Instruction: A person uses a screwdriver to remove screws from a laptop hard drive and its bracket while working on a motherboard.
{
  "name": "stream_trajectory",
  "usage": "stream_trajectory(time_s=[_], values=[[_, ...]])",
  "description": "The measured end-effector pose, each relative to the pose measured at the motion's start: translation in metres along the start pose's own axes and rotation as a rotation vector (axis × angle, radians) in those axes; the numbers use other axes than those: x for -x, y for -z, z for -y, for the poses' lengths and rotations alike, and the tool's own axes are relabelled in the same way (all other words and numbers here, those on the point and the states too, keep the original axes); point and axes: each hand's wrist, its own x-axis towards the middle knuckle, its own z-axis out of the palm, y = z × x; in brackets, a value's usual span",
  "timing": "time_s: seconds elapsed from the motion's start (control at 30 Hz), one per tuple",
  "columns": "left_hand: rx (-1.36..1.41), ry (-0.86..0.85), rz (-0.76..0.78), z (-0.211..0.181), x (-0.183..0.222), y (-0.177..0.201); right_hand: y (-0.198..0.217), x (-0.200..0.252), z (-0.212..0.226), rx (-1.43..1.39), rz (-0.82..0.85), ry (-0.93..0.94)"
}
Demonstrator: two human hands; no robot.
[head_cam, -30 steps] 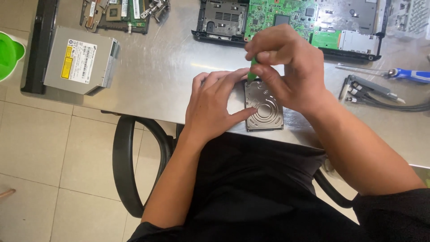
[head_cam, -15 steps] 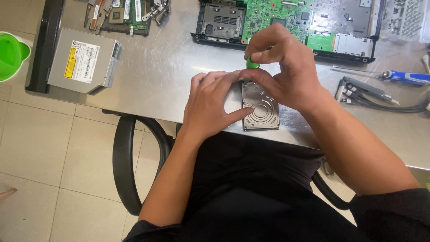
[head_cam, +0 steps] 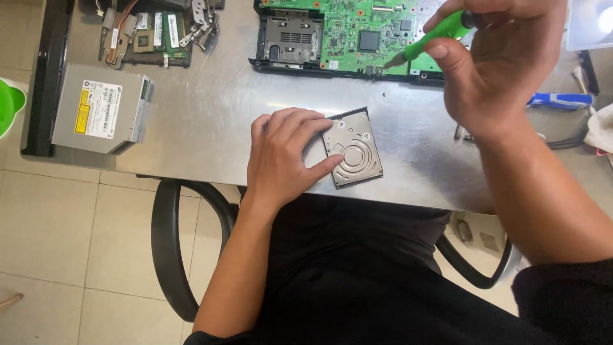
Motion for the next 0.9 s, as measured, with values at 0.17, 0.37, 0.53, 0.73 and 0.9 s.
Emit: stream_trajectory(time_s=[0.17,0.37,0.53,0.73,0.9], values=[[-0.101,0.047,-0.124,-0.005,-0.003,-0.002,0.029,0.027,-0.025,0.024,0.094,-0.035],[-0.219,0.118,-0.199,-0.010,-0.005,-0.006,0.043,0.034,-0.019,0.095,-0.060,-0.179],[-0.079,0.018,-0.260,-0.023,-0.035,-0.011,0.047,0.036,-0.017,0.080,-0.057,-0.147],[-0.354,-0.111,-0.127,-0.046,-0.088,-0.052,0.046,0.030,-0.016,0.101,-0.096,-0.046],[-0.471,-0.021,-0.069,-0.051,-0.095,-0.069,0.039,0.027,-0.009,0.109,-0.151,-0.119]])
